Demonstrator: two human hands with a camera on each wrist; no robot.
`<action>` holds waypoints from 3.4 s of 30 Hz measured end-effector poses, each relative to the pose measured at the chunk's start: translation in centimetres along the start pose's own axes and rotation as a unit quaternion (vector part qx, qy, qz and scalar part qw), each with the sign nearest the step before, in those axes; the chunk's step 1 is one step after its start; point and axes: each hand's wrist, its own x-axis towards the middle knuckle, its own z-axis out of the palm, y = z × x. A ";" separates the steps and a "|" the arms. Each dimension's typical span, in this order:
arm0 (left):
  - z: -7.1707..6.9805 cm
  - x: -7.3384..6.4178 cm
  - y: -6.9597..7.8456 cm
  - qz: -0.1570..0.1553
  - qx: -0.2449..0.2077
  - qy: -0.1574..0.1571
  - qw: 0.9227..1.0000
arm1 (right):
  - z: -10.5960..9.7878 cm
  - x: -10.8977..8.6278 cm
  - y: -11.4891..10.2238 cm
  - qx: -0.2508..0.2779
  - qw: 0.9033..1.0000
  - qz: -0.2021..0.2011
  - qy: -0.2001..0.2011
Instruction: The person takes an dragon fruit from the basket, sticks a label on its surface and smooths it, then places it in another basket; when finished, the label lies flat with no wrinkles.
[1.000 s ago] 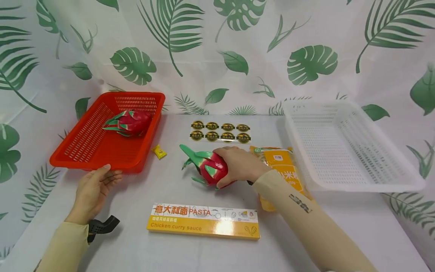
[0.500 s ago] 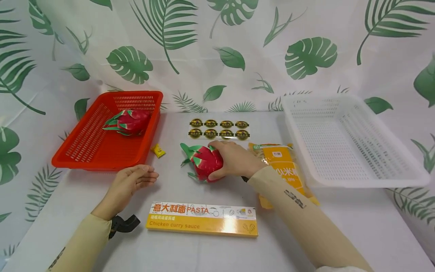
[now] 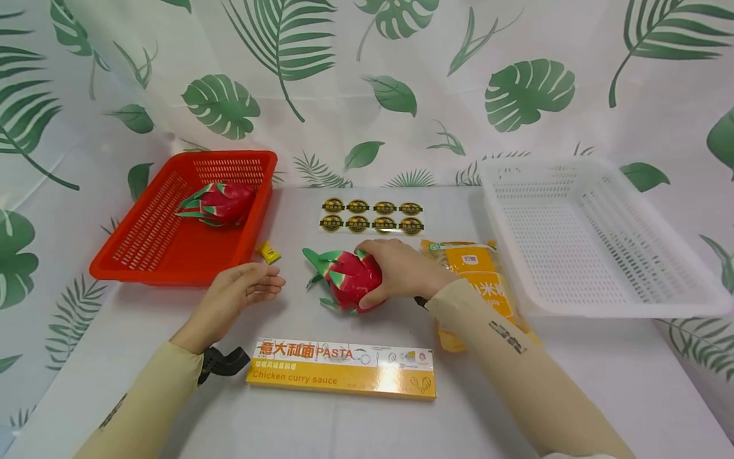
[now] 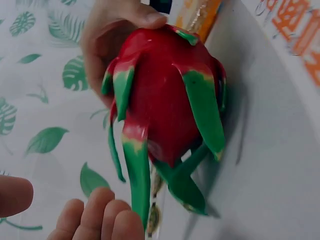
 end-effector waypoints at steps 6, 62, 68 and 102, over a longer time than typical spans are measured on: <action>2.4 3.2 2.3 0.022 -0.008 -0.002 1.000 | -0.1 0.2 0.1 0.002 1.000 0.010 -0.001; 4.9 22.8 3.2 -0.135 0.214 0.107 0.962 | -3.2 13.9 7.0 -0.024 0.997 0.078 -0.010; 4.7 22.6 3.2 -0.111 0.174 0.103 0.973 | -2.8 15.8 7.8 -0.016 0.997 0.076 -0.001; 4.4 21.6 3.8 -0.094 0.216 0.102 0.966 | -2.0 17.7 7.4 0.061 0.993 0.059 0.078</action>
